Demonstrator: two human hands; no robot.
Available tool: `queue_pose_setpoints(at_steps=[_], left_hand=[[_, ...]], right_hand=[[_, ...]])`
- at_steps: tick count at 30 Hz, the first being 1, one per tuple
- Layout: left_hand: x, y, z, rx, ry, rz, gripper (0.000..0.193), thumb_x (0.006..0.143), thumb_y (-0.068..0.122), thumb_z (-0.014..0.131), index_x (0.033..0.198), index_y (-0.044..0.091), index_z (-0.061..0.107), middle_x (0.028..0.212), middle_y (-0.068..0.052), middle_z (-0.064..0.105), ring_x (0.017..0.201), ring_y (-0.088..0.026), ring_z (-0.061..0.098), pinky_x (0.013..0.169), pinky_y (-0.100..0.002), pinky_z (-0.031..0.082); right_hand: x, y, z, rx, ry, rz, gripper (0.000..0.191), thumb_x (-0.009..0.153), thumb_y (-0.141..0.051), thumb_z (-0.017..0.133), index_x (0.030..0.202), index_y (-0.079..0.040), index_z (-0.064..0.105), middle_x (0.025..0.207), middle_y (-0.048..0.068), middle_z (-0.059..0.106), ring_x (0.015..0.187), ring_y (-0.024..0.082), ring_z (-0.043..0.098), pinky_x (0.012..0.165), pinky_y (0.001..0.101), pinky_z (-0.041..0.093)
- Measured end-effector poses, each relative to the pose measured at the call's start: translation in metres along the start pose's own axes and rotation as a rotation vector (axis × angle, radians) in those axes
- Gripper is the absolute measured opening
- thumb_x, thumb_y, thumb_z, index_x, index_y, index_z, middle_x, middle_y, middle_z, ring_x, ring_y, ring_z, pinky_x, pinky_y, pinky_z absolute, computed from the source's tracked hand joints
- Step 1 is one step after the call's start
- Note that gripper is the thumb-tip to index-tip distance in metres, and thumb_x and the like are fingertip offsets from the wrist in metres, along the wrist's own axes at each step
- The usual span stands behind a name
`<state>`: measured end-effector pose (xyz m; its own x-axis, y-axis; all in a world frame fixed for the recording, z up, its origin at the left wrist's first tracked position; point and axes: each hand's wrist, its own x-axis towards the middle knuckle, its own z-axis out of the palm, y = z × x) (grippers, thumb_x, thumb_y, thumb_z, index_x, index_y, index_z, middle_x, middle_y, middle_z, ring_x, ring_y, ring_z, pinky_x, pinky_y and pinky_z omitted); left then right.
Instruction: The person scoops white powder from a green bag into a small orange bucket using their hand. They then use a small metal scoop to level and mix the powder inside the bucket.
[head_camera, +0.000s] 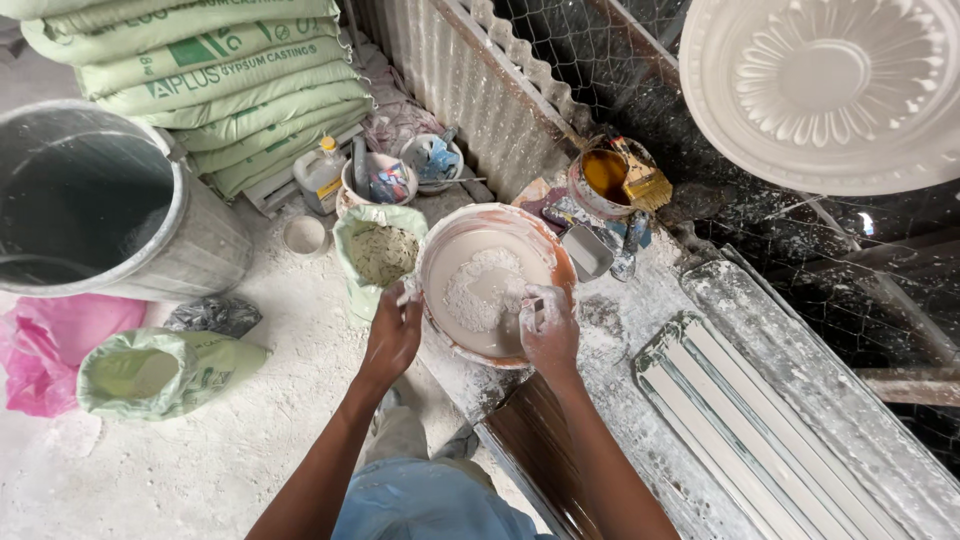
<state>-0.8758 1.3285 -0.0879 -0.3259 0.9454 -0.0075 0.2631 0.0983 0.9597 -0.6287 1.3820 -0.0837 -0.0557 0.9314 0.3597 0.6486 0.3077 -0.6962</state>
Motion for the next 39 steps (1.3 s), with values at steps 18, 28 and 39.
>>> queue_pose_setpoints(at_steps=[18,28,39], left_hand=[[0.058,-0.019,0.052,-0.012,0.102,0.161,0.057,0.103,0.012,0.053,0.145,-0.018,0.030,0.143,-0.038,0.041,0.135,-0.050,0.044,0.116,-0.052,0.034],[0.054,-0.004,0.055,-0.082,0.064,0.122,0.059,0.103,0.011,0.053,0.151,-0.013,0.027,0.146,-0.034,0.041,0.138,-0.043,0.045,0.119,-0.048,0.034],[0.051,0.018,0.049,0.060,0.154,0.066,0.061,0.097,0.014,0.055,0.146,-0.013,0.031,0.140,-0.037,0.044,0.128,-0.051,0.051,0.111,-0.051,0.044]], right_hand=[[-0.002,0.018,0.015,-0.632,-0.326,0.077,0.049,0.081,-0.030,0.069,0.127,-0.012,0.068,0.141,0.018,0.053,0.124,0.036,0.059,0.098,0.0469,0.051],[-0.004,0.038,0.007,-0.682,-0.213,-0.180,0.042,0.084,-0.034,0.070,0.115,-0.007,0.075,0.126,0.027,0.066,0.115,0.040,0.066,0.089,0.0439,0.056],[0.014,-0.010,-0.005,-0.406,-0.299,0.066,0.025,0.096,-0.029,0.067,0.117,-0.016,0.068,0.114,0.008,0.069,0.096,0.031,0.071,0.082,0.0459,0.056]])
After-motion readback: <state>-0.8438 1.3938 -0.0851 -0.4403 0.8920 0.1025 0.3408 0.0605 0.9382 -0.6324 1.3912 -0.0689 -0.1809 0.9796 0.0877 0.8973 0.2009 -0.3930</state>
